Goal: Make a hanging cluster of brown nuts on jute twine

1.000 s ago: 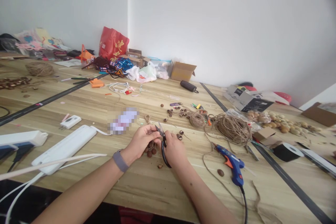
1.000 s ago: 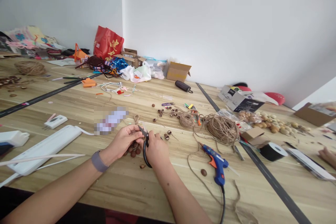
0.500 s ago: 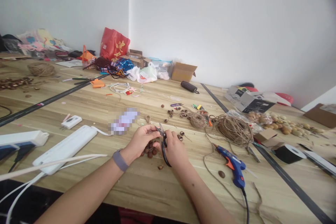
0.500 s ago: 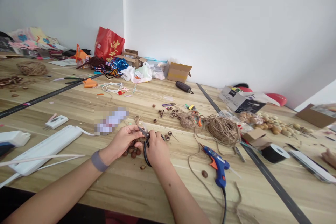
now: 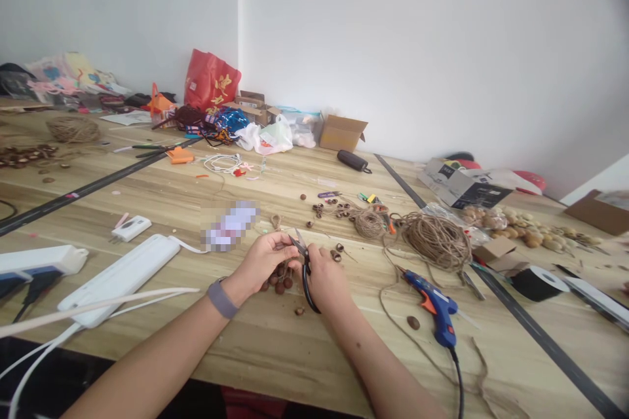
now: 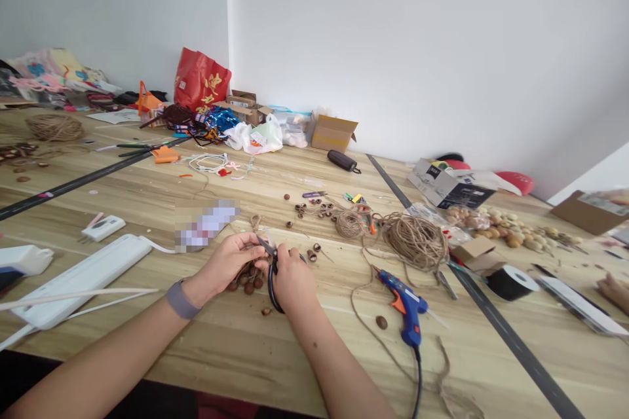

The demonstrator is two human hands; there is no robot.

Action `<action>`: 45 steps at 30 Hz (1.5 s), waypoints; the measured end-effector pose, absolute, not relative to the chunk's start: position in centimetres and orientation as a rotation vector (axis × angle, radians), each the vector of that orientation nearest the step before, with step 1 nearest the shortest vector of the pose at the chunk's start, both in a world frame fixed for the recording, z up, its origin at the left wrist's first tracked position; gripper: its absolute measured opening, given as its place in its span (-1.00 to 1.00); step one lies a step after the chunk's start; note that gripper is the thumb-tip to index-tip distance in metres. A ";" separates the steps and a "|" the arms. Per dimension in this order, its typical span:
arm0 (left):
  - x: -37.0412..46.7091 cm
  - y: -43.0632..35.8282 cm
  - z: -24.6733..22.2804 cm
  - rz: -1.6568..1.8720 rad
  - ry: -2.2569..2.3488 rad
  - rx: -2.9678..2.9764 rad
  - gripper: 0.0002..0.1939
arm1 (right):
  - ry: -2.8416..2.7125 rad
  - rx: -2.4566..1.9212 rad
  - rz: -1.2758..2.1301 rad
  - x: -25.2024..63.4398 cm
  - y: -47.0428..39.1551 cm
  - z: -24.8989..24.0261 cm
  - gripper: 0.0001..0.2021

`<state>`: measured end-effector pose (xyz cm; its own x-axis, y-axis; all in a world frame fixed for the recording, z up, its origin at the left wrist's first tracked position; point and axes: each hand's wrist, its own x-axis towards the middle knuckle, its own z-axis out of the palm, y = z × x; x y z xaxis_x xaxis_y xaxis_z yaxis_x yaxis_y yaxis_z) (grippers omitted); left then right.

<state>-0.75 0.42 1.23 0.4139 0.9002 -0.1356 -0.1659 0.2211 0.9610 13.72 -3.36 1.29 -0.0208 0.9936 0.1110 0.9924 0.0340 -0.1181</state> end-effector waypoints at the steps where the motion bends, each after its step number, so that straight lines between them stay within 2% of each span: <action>1: -0.7 0.4 1.3 0.869 0.833 1.089 -0.64 | -2.136 -2.085 0.017 13.7 -3.3 1.3 -0.62; 6: -0.6 0.3 1.5 0.852 0.805 1.056 -0.64 | -2.138 -2.127 0.088 13.7 -3.2 1.4 -0.64; 17: -1.0 0.7 1.0 0.816 0.876 1.110 -0.64 | -2.114 -2.023 0.008 14.1 -3.3 1.0 -0.61; 27: -0.8 0.3 1.4 0.848 0.823 1.114 -0.67 | -2.124 -2.128 0.022 13.7 -3.2 1.2 -0.59; 40: -0.8 0.8 0.9 0.838 0.829 1.022 -0.55 | -2.116 -2.013 -0.018 14.1 -3.3 1.1 -0.60; 45: -1.0 0.5 1.4 0.825 0.857 1.073 -0.58 | -2.131 -2.033 -0.019 14.0 -3.3 1.3 -0.59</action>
